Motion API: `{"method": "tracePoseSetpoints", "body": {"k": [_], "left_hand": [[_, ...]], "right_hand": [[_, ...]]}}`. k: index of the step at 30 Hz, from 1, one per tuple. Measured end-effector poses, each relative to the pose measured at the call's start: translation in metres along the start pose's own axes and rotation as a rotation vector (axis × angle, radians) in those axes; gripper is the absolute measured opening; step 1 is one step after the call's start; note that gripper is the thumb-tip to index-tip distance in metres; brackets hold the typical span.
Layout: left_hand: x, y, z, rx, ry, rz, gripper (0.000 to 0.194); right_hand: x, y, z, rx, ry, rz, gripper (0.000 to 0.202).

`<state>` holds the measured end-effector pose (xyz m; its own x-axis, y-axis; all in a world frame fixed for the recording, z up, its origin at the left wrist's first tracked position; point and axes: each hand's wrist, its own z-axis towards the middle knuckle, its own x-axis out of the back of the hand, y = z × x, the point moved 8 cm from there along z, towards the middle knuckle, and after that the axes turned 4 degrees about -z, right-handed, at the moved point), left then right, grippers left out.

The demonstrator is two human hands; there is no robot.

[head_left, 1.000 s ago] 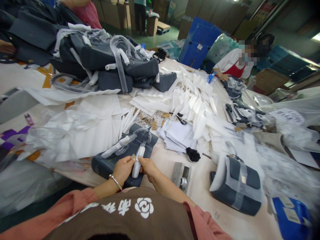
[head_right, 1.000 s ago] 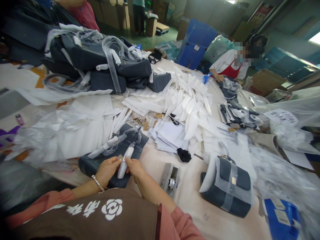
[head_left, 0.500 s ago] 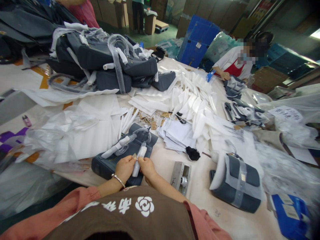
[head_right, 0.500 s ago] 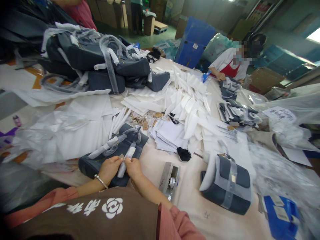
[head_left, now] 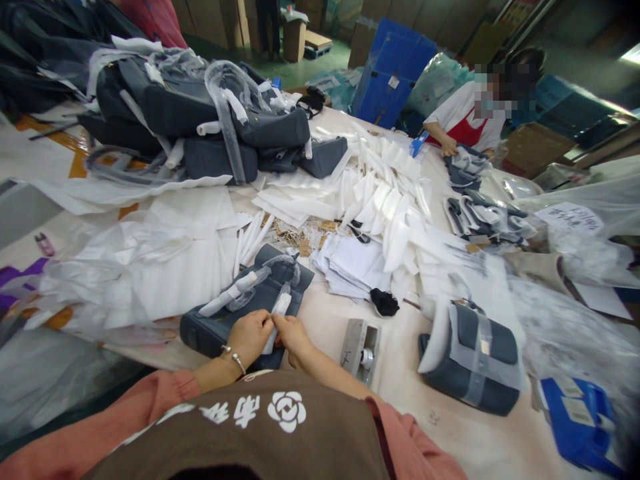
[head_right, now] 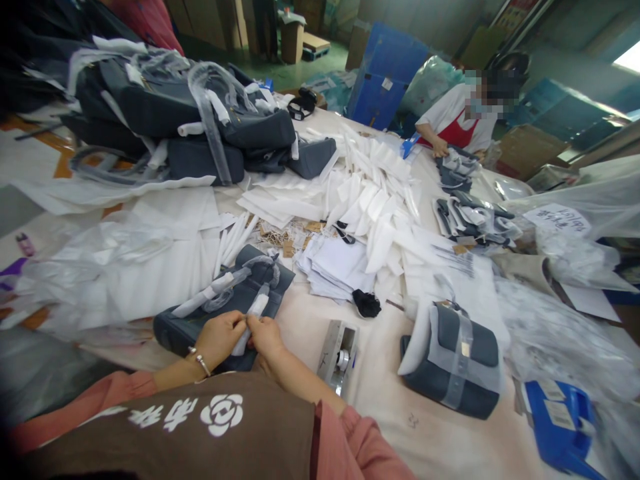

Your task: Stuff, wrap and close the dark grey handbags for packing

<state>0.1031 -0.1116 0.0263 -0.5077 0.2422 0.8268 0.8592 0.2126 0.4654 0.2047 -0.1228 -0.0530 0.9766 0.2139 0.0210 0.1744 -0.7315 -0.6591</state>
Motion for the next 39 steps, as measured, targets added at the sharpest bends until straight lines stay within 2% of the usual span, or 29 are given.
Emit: {"method": "tracePoseSetpoints", "body": {"k": [2,5,12,19,25,27,32,36,39], "left_hand": [[0.000,0.004,-0.001,-0.090,0.011,0.089,0.023],[-0.002,0.006,-0.004,-0.156,0.017,0.162,0.024],[-0.005,0.009,-0.009,-0.189,0.024,0.186,0.029],[-0.002,0.010,-0.009,-0.175,0.030,0.222,0.029],[-0.008,0.021,-0.013,-0.235,-0.050,0.324,0.027],[-0.011,0.026,-0.016,-0.263,-0.079,0.371,0.028],[-0.016,0.032,-0.021,-0.299,-0.149,0.476,0.033],[-0.010,0.036,-0.026,-0.342,-0.130,0.388,0.035],[0.006,0.026,-0.026,-0.254,-0.041,0.107,0.035]], "right_hand": [[-0.002,0.001,-0.002,-0.060,-0.039,0.114,0.022],[-0.004,0.002,-0.002,-0.106,-0.095,0.192,0.016],[-0.008,0.007,0.001,-0.147,-0.176,0.294,0.018],[-0.010,-0.006,-0.007,-0.109,-0.180,0.347,0.015],[-0.010,0.001,-0.010,-0.174,-0.195,0.346,0.016],[-0.009,-0.002,-0.011,-0.156,-0.213,0.329,0.020],[0.000,-0.007,-0.014,-0.136,-0.232,0.257,0.043],[0.004,-0.008,-0.012,-0.081,-0.244,0.207,0.030],[0.006,-0.010,-0.009,-0.025,-0.228,0.153,0.030]]}}
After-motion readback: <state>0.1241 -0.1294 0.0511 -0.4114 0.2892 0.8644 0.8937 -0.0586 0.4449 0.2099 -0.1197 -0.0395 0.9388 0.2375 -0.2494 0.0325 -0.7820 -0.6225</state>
